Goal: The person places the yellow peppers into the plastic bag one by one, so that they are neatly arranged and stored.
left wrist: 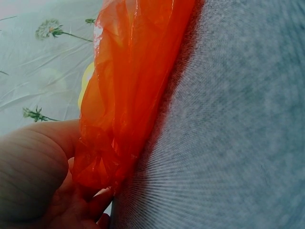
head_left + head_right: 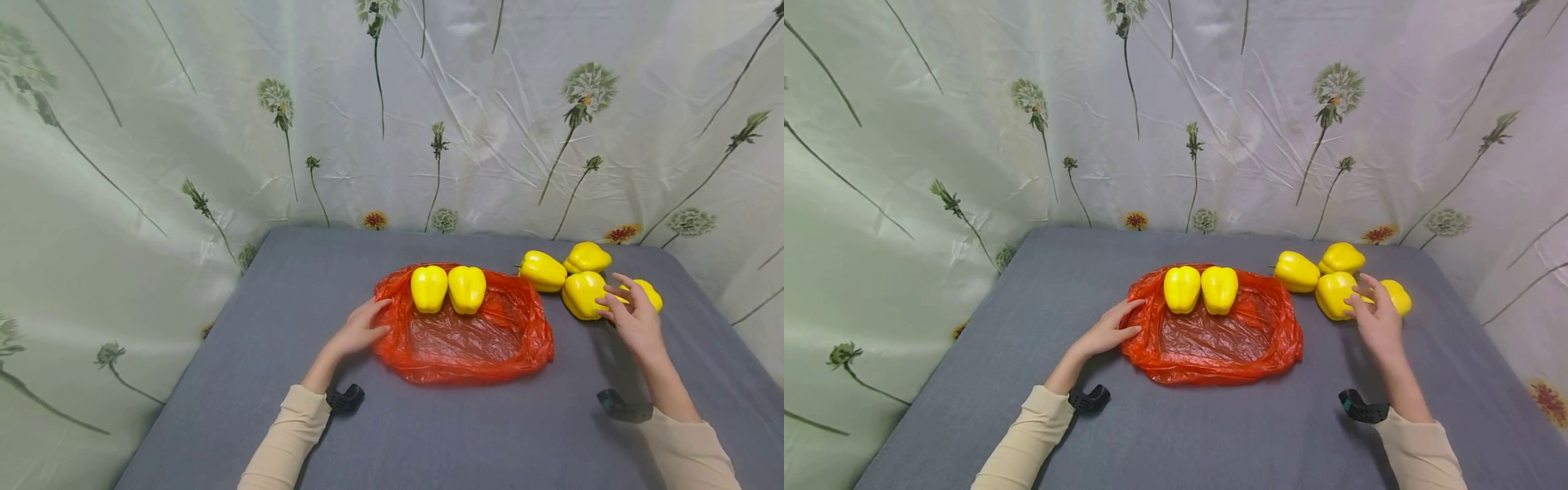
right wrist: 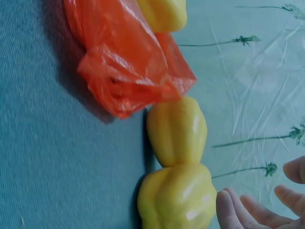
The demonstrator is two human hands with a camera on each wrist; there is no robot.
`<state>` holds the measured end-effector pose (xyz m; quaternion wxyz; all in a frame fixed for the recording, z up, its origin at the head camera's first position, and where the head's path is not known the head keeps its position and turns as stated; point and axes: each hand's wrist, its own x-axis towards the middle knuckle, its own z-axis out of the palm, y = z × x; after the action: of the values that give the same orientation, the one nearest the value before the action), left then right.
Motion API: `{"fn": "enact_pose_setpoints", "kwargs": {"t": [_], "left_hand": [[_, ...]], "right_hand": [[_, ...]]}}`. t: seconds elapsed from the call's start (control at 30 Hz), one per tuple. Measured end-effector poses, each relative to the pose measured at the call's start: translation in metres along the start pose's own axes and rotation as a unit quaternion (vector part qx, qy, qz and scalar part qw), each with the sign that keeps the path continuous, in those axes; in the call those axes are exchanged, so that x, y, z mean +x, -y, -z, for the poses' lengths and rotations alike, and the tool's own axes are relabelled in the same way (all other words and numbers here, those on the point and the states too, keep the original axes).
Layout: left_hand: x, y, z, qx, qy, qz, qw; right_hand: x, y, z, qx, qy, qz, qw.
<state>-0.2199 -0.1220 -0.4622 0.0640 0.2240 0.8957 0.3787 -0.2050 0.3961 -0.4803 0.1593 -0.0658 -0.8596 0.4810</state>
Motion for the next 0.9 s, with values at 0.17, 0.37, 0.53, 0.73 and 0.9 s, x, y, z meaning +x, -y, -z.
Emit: {"fn": "enact_pose_setpoints", "kwargs": {"t": [0.17,0.37,0.53,0.73,0.9], "left_hand": [[-0.001,-0.001,0.001,-0.001,0.001,0.003,1.0000],[-0.001,-0.001,0.000,-0.007,0.000,0.003,1.0000],[-0.001,-0.002,0.000,-0.007,-0.003,0.004,1.0000],[-0.001,-0.001,0.000,-0.008,-0.002,0.004,1.0000],[0.000,0.001,-0.001,-0.002,0.001,0.006,1.0000]], "right_hand": [[-0.002,-0.001,0.012,0.023,-0.010,-0.003,0.9997],[-0.006,-0.003,0.026,0.049,-0.018,-0.013,0.9986],[-0.006,-0.009,0.035,0.041,-0.035,-0.037,0.9978],[-0.008,-0.013,0.040,0.016,-0.065,-0.075,0.9949],[-0.009,-0.014,0.041,0.009,-0.086,-0.105,0.9907]]}}
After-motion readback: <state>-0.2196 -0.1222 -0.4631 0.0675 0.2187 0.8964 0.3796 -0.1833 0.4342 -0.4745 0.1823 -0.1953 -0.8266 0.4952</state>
